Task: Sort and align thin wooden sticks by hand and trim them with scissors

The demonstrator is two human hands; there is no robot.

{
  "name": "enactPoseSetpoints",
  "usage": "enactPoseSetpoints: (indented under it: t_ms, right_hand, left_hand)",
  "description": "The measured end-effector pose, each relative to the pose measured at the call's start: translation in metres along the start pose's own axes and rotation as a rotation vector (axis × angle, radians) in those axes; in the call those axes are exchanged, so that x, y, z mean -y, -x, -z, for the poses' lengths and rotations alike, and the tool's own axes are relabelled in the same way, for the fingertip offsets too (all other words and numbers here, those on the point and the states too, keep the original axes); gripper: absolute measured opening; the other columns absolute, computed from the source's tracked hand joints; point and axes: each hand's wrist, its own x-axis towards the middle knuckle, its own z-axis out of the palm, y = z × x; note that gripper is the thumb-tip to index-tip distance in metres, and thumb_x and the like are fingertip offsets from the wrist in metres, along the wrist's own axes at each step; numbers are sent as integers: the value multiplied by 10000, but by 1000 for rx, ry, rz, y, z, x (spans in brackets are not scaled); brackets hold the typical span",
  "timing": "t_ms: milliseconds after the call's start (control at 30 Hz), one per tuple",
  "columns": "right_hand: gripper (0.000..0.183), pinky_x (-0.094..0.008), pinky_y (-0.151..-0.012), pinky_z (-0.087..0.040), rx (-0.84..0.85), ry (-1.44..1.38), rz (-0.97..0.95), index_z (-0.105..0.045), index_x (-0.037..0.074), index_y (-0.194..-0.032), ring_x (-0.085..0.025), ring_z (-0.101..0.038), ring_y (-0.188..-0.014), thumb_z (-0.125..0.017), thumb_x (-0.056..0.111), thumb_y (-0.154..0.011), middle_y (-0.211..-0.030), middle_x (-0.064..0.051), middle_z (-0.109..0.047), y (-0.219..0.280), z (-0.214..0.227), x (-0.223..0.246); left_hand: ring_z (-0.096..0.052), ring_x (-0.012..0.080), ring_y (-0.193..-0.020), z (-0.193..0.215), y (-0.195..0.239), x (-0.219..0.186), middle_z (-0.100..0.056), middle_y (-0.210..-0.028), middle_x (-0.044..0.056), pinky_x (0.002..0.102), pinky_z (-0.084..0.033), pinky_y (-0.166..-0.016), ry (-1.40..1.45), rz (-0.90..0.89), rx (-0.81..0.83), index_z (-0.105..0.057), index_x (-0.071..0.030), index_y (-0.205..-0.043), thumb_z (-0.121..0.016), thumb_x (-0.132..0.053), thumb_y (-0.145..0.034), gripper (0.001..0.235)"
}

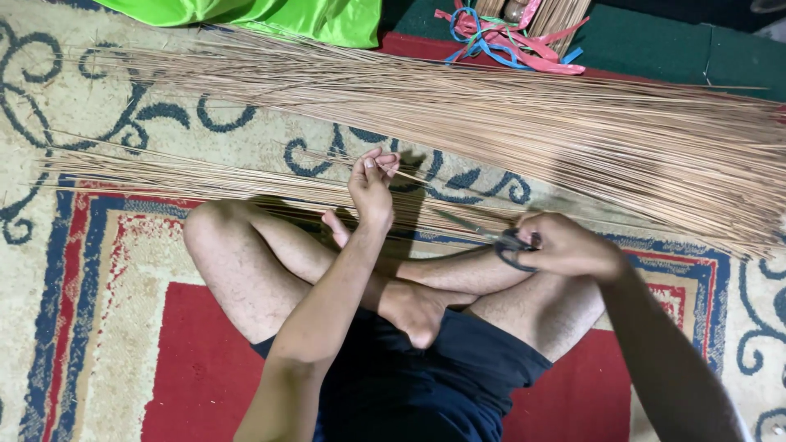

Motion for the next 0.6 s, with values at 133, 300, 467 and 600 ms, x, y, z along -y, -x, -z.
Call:
enactPoseSetpoints:
  t_ms: [133, 300, 467, 600]
  right_hand:
    - [353, -524, -859, -548, -18, -118, -136, -766, -105, -956, -418, -721, -986, -718, 216, -818, -1012, -300, -763, -13, 20, 25]
    - [334, -508, -987, -488, -220, -158, 32, -716, -68, -910, -379, -683, -1029, -866, 83, -652, -945, -216, -708, -62, -16, -24]
    - [454, -500, -746, -536, -250, 187, -87, -678, -6, -749, -401, -694, -817, -914, 365, -636, -742, -215, -654, -73, -8, 43]
    - [484, -454, -914, -599, -100, 402, -140, -725, -20, -896, -363, -724, -1010, -841, 430, -757, -955, -192, -692, -79, 0, 67]
  left_hand:
    - [-769, 268, -962, -1, 19, 6, -759, -954, 207, 385, -634, -911, -45, -24, 38, -592, 29, -1227, -314, -86, -1132, 314]
    - [-771, 261, -920, -1, 37, 23, -760, -916, 211, 352, -639, -874, -160, -46, 90, -613, 27, -1195, -319, -55, -1121, 314]
    - [-747, 212, -934, 11, 29, 51, -731, -923, 156, 363, -632, -895, -153, -10, 69, -611, 8, -1168, -343, -59, -1117, 280]
    - [-692, 89, -938, 6, 32, 45, -696, -944, 39, 307, -619, -916, -187, 20, 42, -625, -33, -1187, -348, -57, -1111, 288]
